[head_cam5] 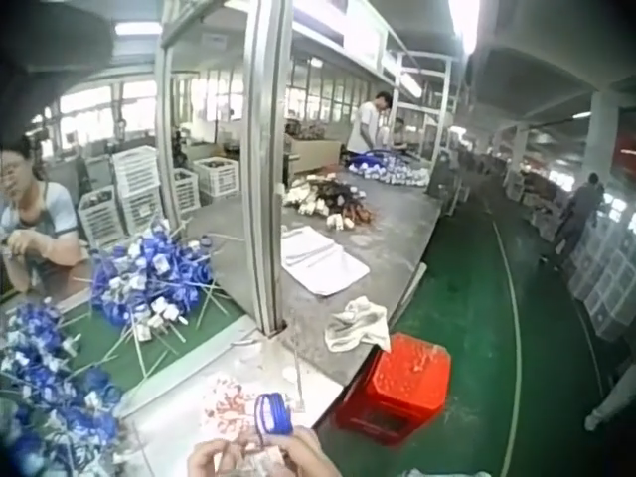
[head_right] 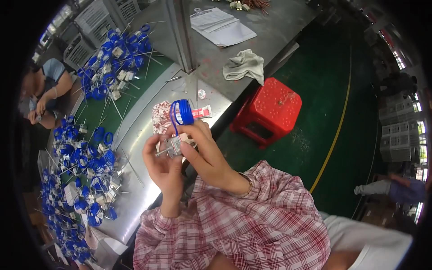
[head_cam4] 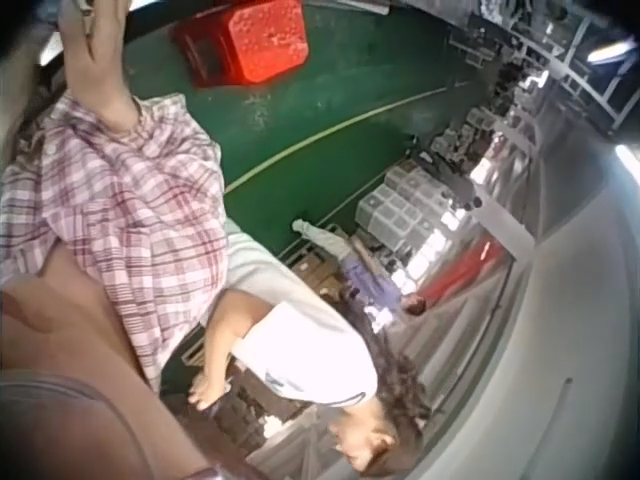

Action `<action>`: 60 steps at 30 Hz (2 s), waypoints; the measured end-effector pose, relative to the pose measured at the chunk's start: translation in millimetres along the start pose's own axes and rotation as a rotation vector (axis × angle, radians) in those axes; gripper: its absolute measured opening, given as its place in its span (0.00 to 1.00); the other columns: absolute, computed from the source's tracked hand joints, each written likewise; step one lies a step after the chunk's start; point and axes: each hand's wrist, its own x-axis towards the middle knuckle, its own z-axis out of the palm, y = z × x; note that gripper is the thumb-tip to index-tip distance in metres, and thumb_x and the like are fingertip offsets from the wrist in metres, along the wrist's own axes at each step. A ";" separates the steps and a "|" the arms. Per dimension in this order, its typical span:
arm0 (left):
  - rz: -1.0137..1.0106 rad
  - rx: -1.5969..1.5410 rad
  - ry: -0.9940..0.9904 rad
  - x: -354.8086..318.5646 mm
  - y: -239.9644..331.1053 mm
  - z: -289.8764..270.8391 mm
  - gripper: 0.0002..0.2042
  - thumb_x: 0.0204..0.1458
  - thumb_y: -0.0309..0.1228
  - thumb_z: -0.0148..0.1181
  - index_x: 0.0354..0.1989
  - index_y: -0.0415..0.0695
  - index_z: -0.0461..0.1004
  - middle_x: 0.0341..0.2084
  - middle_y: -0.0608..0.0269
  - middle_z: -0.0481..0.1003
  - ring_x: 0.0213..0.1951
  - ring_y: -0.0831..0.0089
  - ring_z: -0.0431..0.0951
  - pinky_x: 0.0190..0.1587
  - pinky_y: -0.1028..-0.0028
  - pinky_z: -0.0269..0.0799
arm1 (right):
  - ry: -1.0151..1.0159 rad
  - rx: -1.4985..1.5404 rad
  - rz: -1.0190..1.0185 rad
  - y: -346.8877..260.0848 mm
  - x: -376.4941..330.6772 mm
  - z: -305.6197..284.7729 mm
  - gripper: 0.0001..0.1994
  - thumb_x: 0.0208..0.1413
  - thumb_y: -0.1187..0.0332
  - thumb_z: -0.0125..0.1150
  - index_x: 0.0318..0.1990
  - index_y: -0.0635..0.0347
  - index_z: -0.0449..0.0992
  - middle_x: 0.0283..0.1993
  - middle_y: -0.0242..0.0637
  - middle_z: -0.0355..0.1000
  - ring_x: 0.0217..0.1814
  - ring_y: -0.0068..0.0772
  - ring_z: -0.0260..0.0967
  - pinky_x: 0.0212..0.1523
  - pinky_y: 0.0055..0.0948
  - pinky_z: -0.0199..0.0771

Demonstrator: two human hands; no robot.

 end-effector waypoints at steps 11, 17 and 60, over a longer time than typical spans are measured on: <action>-0.045 -0.335 0.201 0.0 5.4 -31.0 0.22 0.56 0.30 0.51 0.56 0.33 0.56 0.53 0.50 0.62 0.52 0.62 0.67 0.53 0.66 0.65 | 0.152 -0.243 -0.330 -23.9 10.1 25.6 0.12 0.42 0.86 0.57 0.37 0.69 0.72 0.36 0.43 0.72 0.36 0.34 0.69 0.36 0.25 0.68; 0.053 -0.173 0.175 -6.7 16.7 -42.6 0.22 0.56 0.33 0.52 0.53 0.29 0.62 0.52 0.49 0.63 0.54 0.63 0.65 0.56 0.68 0.60 | 0.055 -0.367 -0.465 -23.9 34.3 48.7 0.13 0.41 0.84 0.60 0.37 0.64 0.72 0.39 0.39 0.74 0.46 0.40 0.65 0.48 0.32 0.63; 0.213 0.121 0.426 -18.5 55.7 -76.4 0.13 0.50 0.18 0.51 0.45 0.32 0.68 0.43 0.60 0.66 0.42 0.76 0.68 0.40 0.78 0.68 | 0.050 0.163 -0.398 4.2 36.2 120.8 0.08 0.55 0.82 0.51 0.42 0.73 0.67 0.46 0.52 0.69 0.48 0.40 0.68 0.51 0.32 0.71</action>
